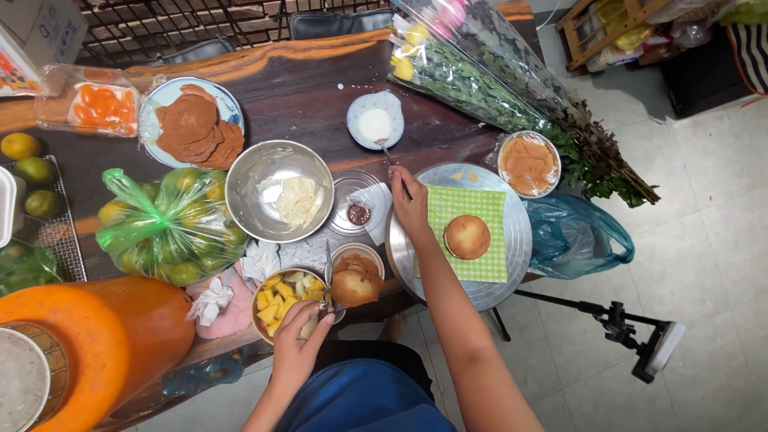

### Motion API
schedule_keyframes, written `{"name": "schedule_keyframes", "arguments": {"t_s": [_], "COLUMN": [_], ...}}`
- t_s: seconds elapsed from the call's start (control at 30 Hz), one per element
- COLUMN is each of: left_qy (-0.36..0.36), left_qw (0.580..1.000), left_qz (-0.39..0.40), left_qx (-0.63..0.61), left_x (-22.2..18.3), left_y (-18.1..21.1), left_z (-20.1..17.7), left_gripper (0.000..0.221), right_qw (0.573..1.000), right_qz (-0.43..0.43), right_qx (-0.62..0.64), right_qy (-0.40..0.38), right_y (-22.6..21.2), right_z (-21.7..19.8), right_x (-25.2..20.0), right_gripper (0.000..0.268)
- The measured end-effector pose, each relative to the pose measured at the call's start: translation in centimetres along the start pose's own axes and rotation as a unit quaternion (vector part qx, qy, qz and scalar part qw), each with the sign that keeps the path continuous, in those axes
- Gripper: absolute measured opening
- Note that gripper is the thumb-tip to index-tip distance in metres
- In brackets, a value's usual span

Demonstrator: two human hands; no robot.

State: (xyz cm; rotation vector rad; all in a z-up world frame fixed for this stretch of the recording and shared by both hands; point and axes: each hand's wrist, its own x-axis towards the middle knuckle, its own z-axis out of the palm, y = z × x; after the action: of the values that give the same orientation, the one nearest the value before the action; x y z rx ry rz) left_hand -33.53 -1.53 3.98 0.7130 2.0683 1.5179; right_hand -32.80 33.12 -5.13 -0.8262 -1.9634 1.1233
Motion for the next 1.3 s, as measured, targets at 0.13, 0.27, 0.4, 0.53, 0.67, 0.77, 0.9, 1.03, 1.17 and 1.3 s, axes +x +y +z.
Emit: {"name": "schedule_keyframes", "arguments": {"t_s": [0.13, 0.27, 0.4, 0.53, 0.67, 0.77, 0.9, 1.03, 1.17, 1.3], "left_qy": [-0.017, -0.023, -0.036, -0.043, -0.057, -0.06, -0.055, -0.034, -0.032, -0.02], "left_qw": [0.999, 0.999, 0.998, 0.997, 0.997, 0.997, 0.997, 0.996, 0.997, 0.997], "left_qz": [0.028, 0.022, 0.056, 0.068, 0.049, 0.044, 0.038, 0.061, 0.057, 0.049], "left_qx": [0.006, 0.013, 0.008, 0.009, 0.035, 0.035, 0.037, 0.051, 0.047, 0.049], "left_x": [0.1, 0.3, 0.2, -0.2, -1.1, -2.2, -3.8, -5.3, -5.6, -5.3], "left_y": [0.4, 1.1, 1.1, 1.2, 1.9, 3.2, 4.1, 2.6, 2.7, 2.7], "left_z": [0.9, 2.2, 4.2, 6.5, 9.0, 10.5, 11.9, 13.0, 13.5, 13.6], "left_gripper": [0.018, 0.019, 0.018, 0.018, 0.02, 0.021, 0.024, 0.023, 0.023, 0.024], "right_qw": [0.999, 0.989, 0.992, 0.993, 0.995, 0.997, 0.996, 0.996, 0.997, 0.995], "right_qz": [-0.03, -0.028, -0.04, -0.028, -0.021, -0.027, -0.069, -0.064, -0.067, -0.089], "right_qx": [0.03, 0.138, 0.048, 0.045, 0.019, -0.025, -0.053, -0.057, -0.04, -0.043], "right_qy": [0.018, 0.049, 0.106, 0.11, 0.092, 0.065, 0.034, 0.03, 0.024, 0.035], "right_y": [-2.2, -3.6, -7.6, -7.4, -5.7, -5.3, -5.3, -6.1, -7.1, -7.8], "right_z": [-2.5, -8.0, -15.7, -20.3, -22.4, -22.9, -23.8, -25.4, -26.8, -26.9], "right_x": [-1.9, -7.9, -16.8, -23.4, -25.3, -24.7, -24.7, -26.4, -27.6, -26.9], "right_gripper": [0.023, 0.031, 0.038, 0.038, 0.038, 0.034, 0.03, 0.03, 0.03, 0.031]}}
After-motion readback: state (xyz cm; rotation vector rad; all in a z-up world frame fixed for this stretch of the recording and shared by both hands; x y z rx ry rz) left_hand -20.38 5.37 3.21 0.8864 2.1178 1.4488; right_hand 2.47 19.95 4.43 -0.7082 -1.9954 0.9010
